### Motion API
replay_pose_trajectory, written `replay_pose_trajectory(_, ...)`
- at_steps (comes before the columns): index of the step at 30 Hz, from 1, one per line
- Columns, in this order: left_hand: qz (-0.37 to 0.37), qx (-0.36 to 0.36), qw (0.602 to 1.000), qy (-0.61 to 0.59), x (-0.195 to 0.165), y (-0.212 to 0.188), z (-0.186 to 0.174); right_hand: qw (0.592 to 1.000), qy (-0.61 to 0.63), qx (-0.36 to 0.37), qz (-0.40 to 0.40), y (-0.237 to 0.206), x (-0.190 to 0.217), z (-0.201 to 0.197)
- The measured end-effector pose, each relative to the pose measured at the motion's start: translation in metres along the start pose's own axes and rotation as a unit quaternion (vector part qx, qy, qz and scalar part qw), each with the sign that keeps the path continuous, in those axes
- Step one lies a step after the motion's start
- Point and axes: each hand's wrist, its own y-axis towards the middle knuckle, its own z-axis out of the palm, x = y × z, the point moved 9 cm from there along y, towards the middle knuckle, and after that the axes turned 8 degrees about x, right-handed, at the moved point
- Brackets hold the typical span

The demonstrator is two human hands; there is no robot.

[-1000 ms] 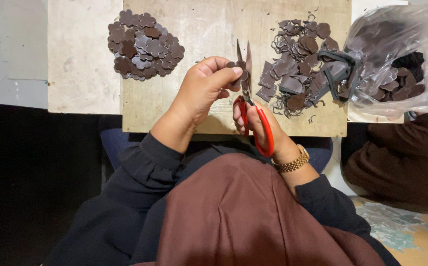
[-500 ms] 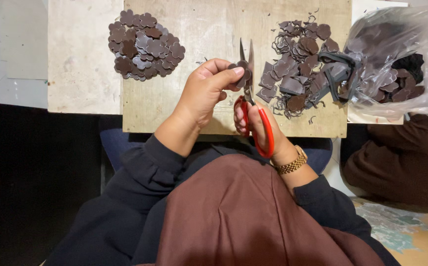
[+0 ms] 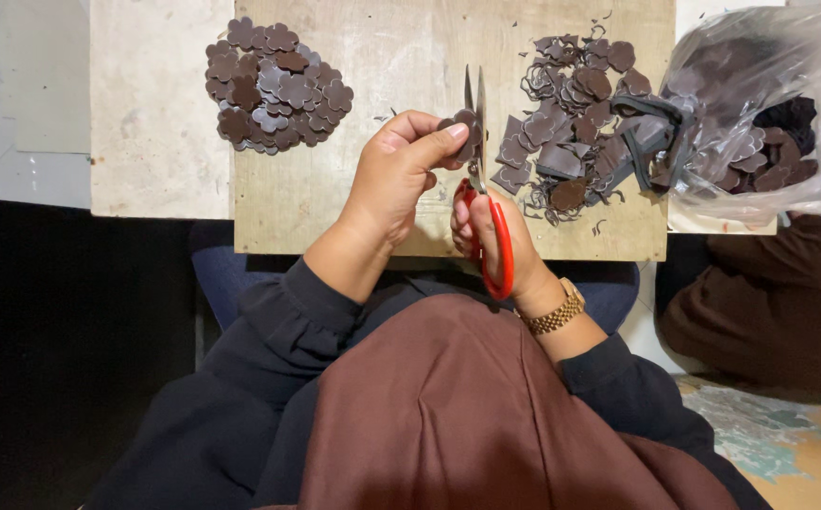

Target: The person uses red-handled scissors to cut flower-shaped pieces from dark brown leather sheets on a wooden board. They trim the edges of each piece and place the finished shapes into a pile on the left side of the board.

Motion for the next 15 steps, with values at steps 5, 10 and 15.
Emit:
replay_pose_trajectory(5,-0.001,0.000,1.000,0.000,-0.001,0.000,0.001,1.000,-0.017,0.000,-0.004,-0.001,0.004,0.001)
replay_pose_trajectory(10,-0.005,-0.008,1.000,0.019,-0.005,-0.001,0.000,1.000,-0.020,0.004,0.010,-0.001,0.003,0.000)
replay_pose_trajectory(15,0.012,-0.019,0.998,0.065,-0.013,-0.003,-0.005,0.999,-0.034,0.008,0.034,-0.002,0.001,-0.003)
